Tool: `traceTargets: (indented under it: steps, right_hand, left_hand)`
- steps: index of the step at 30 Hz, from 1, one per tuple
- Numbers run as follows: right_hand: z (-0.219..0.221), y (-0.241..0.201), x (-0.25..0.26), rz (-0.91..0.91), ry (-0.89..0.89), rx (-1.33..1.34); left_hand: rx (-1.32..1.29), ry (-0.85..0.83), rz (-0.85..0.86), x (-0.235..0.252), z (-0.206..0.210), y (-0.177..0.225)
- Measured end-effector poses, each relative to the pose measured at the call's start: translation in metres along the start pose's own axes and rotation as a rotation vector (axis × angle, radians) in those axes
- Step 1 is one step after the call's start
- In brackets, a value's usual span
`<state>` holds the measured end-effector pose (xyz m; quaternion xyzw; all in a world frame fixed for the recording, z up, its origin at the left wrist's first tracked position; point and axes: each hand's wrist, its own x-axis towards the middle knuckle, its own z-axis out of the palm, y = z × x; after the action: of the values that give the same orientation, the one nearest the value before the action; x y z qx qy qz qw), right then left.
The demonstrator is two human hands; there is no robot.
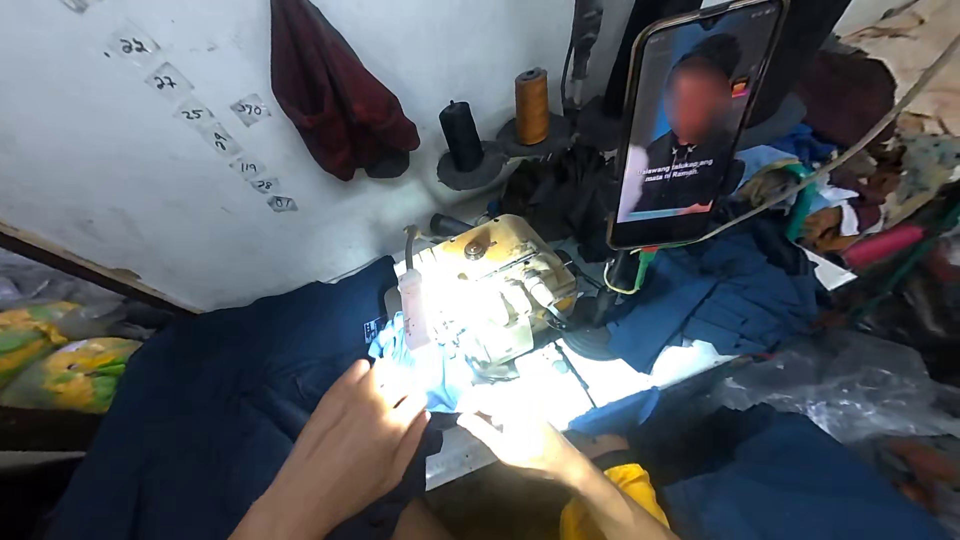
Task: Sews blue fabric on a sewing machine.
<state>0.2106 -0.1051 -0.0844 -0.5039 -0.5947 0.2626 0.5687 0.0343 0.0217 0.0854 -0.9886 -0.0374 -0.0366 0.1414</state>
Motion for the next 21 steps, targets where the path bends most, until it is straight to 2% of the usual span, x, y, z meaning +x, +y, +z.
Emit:
traceTargets:
  steps: [5,7,9,11,13,18,21]
  right_hand:
    - [0.01,-0.003,0.008,-0.01,-0.019,0.038]
    - [0.012,-0.01,0.007,0.003,-0.016,0.044]
    - [0.013,-0.017,0.005,0.005,0.058,0.06]
    - [0.011,-0.017,0.005,-0.009,0.167,0.02]
    - [0.01,-0.015,0.006,-0.049,0.253,-0.058]
    - [0.017,-0.006,-0.003,-0.278,0.189,-0.355]
    - [0.004,0.008,-0.009,-0.207,0.409,-0.589]
  left_hand:
    - [-0.087,0.085,-0.033,-0.008,0.035,0.011]
    - [-0.103,0.106,-0.084,-0.016,0.049,-0.001]
    - [-0.094,0.065,-0.178,-0.024,0.051,-0.016]
    - [-0.08,0.03,-0.237,-0.032,0.042,-0.018]
    - [-0.067,0.036,-0.188,-0.035,0.025,-0.001]
    - [-0.088,0.028,0.0,-0.028,-0.017,0.067]
    - [-0.045,0.018,-0.023,-0.028,-0.024,0.078]
